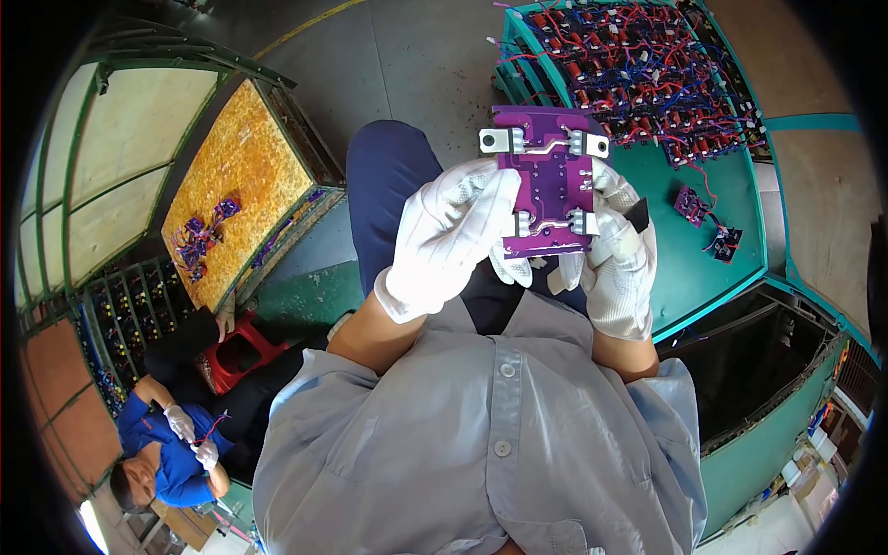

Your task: The person assembles components onto purple circuit boards by hand, connecting wires and other components.

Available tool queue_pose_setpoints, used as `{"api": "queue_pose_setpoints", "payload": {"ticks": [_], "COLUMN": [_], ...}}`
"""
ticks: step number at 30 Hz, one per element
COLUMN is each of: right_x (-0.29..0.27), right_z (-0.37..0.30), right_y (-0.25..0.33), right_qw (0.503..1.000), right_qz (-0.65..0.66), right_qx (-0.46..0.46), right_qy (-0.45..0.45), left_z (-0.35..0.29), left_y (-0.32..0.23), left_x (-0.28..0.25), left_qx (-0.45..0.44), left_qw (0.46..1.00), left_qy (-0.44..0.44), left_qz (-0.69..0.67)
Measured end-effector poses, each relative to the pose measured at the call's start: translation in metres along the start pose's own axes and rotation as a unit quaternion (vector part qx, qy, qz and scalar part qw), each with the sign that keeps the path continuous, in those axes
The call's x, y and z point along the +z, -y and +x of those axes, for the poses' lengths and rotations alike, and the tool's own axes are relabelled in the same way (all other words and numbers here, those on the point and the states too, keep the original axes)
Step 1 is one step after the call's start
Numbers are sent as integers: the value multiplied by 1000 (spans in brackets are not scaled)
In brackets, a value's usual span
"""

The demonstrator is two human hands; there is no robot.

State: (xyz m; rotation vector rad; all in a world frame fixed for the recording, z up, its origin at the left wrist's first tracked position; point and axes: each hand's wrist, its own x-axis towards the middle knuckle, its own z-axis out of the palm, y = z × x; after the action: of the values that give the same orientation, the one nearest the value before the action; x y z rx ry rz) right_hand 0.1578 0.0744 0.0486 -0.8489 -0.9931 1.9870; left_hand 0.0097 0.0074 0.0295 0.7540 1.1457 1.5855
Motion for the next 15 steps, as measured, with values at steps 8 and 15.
{"api": "queue_pose_setpoints", "payload": {"ticks": [8, 15], "right_x": [-4, -16], "right_z": [1, 5], "right_y": [-9, -33], "right_qw": [999, 995], "right_qz": [43, 86], "right_qx": [20, -29], "right_qy": [-1, 32], "left_z": [-1, -3], "left_y": [26, 25], "left_x": [-14, -13], "left_qx": [124, 21], "left_qw": [977, 968], "left_qy": [6, 88], "left_qz": [173, -235]}}
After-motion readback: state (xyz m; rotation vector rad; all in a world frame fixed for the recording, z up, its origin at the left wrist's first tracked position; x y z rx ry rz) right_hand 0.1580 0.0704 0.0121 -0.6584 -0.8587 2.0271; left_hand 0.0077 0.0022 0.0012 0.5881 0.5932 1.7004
